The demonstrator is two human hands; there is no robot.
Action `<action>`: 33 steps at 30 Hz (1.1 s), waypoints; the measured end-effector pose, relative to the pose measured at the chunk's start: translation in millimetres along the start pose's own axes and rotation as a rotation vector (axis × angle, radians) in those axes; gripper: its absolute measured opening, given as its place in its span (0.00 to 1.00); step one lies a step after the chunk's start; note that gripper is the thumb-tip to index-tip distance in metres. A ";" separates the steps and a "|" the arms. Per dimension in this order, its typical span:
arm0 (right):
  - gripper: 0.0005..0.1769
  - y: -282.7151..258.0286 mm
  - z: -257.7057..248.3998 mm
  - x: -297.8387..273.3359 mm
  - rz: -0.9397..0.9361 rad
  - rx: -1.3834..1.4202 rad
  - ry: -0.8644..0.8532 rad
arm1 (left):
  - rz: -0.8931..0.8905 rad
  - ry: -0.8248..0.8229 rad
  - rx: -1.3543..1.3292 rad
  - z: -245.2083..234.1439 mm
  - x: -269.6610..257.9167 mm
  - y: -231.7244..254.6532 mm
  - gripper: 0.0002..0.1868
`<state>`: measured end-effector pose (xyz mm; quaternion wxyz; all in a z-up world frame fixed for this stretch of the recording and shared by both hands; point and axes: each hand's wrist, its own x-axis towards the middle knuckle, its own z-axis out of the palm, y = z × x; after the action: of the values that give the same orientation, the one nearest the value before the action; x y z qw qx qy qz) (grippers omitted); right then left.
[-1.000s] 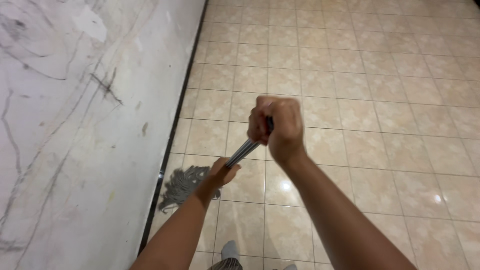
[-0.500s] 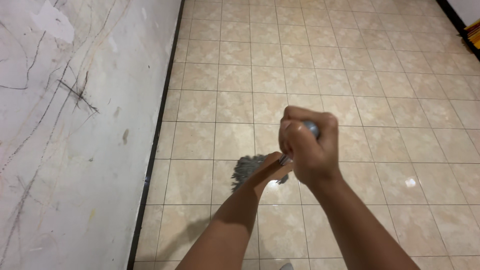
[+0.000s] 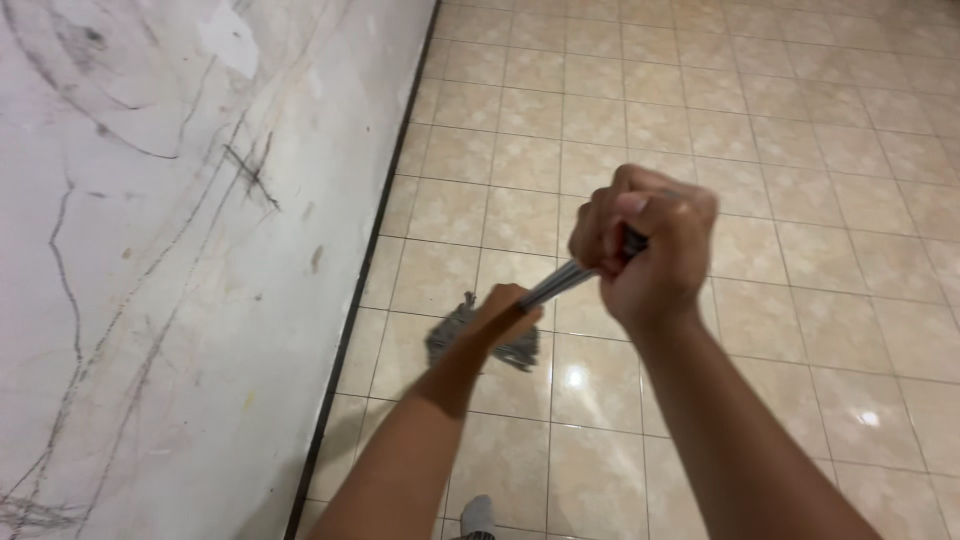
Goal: The person is mopping a tiled floor using a mop, moving the mop head in several directions across the surface and along the base of the wall.
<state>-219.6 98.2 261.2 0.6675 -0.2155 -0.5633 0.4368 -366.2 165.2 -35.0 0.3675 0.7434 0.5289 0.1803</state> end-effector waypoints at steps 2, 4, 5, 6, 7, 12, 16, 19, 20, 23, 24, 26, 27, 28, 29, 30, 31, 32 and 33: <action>0.19 16.5 13.1 -2.7 0.032 0.063 0.008 | -0.115 0.000 0.006 -28.1 -11.3 -13.1 0.14; 0.18 28.6 21.8 -9.4 0.071 0.086 0.003 | -0.220 -0.022 0.061 -48.3 -13.1 -18.9 0.16; 0.17 33.2 24.5 -13.5 0.094 0.078 -0.007 | -0.271 -0.034 0.089 -54.6 -12.4 -21.4 0.16; 0.16 35.9 24.8 -18.0 0.118 0.068 -0.014 | -0.277 -0.015 0.103 -56.7 -11.8 -22.9 0.18; 0.16 38.5 24.2 -21.1 0.132 0.051 -0.017 | -0.282 0.004 0.118 -57.6 -10.3 -24.1 0.19; 0.15 38.5 20.6 -30.8 0.150 0.030 -0.016 | -0.335 -0.059 0.054 -61.1 -18.0 -18.3 0.22; 0.19 30.8 27.8 -26.0 0.085 0.052 -0.034 | -0.342 -0.049 0.040 -66.3 -40.4 7.3 0.24; 0.20 21.2 32.2 -3.8 0.074 0.105 0.009 | -0.438 -0.125 -0.005 -74.7 -60.7 30.2 0.23; 0.20 13.8 30.6 2.9 0.115 0.090 0.004 | -0.473 -0.152 -0.038 -76.6 -65.6 37.0 0.22; 0.19 -0.2 34.7 18.9 0.247 0.062 0.067 | -0.477 -0.141 -0.061 -75.9 -86.2 47.7 0.22; 0.19 -1.5 37.5 22.9 0.296 0.057 0.098 | -0.469 -0.111 -0.067 -75.2 -92.5 48.2 0.22; 0.20 0.3 44.3 28.7 0.312 0.061 0.091 | -0.455 -0.050 -0.078 -75.8 -100.6 47.0 0.22; 0.20 2.4 47.4 31.6 0.321 0.064 0.088 | -0.465 -0.022 -0.087 -77.9 -101.3 45.6 0.22; 0.20 5.7 50.5 35.6 0.310 0.066 0.074 | -0.475 0.007 -0.096 -79.7 -101.7 43.7 0.22; 0.20 9.9 53.8 40.4 0.298 0.068 0.059 | -0.485 0.035 -0.104 -82.0 -100.1 41.4 0.22; 0.20 14.2 56.4 45.3 0.288 0.069 0.044 | -0.488 0.054 -0.094 -84.7 -95.5 38.6 0.21; 0.20 18.5 58.4 50.1 0.275 0.072 0.024 | -0.491 0.072 -0.084 -88.3 -88.4 34.9 0.21; 0.20 23.3 60.6 54.7 0.262 0.079 0.004 | -0.496 0.092 -0.072 -92.0 -81.7 30.1 0.21; 0.20 28.8 62.7 59.6 0.250 0.085 -0.017 | -0.520 0.136 -0.099 -94.9 -74.5 24.7 0.20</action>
<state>-289.3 149.8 289.5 0.6118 -0.2518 -0.5184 0.5418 -440.3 126.3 55.3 0.4012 0.5497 0.7161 0.1550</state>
